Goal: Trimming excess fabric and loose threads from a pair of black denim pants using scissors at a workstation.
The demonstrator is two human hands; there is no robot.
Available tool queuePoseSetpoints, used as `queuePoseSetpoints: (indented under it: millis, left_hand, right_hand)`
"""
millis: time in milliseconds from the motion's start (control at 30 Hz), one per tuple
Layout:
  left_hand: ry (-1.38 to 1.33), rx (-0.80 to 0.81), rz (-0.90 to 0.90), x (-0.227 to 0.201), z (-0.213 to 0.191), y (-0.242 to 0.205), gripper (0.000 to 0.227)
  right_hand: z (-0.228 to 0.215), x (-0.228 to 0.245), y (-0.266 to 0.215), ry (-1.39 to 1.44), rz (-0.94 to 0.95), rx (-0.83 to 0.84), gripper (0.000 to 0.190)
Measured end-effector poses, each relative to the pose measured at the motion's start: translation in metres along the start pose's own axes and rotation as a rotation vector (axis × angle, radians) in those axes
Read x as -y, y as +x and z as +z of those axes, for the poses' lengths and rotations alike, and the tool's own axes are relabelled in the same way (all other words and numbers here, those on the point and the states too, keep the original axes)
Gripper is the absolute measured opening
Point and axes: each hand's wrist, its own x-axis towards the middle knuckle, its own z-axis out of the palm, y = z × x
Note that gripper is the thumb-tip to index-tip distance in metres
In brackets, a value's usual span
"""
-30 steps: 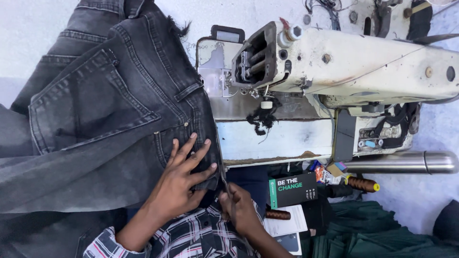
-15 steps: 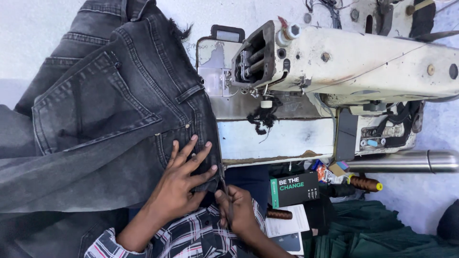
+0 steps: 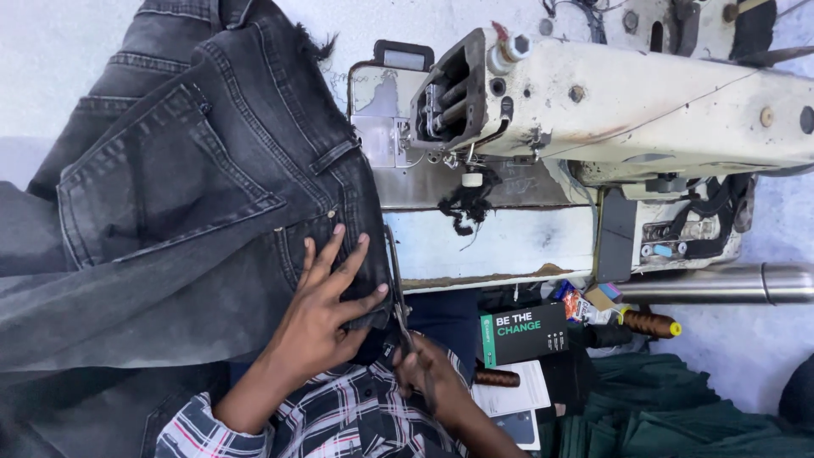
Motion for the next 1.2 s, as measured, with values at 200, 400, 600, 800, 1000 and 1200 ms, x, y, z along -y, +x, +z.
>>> queuePoseSetpoints:
  millis: [200,400,600,800,1000,1200]
  left_hand:
    - [0.012,0.012,0.000,0.002,-0.001,0.001,0.051]
    - [0.009,0.035,-0.013,0.001,-0.001,0.001,0.052]
    - [0.021,0.043,-0.022,0.000,-0.001,0.002,0.051]
    - [0.011,0.038,-0.014,-0.001,0.000,-0.003,0.048]
    - [0.001,0.056,-0.016,-0.001,0.000,-0.009,0.047]
    - [-0.005,0.076,-0.017,-0.005,0.000,-0.010,0.048]
  right_hand:
    - [0.008,-0.002,0.009,0.042,-0.069,-0.063,0.057]
    - [0.015,-0.002,0.008,-0.060,0.035,-0.162,0.040]
    - [0.021,0.011,0.004,0.030,0.047,-0.182,0.037]
    - [0.009,0.009,0.016,-0.089,-0.032,-0.153,0.037]
    - [0.014,0.022,0.027,-0.045,-0.023,-0.159,0.034]
    - [0.015,0.023,0.021,0.048,0.108,-0.252,0.035]
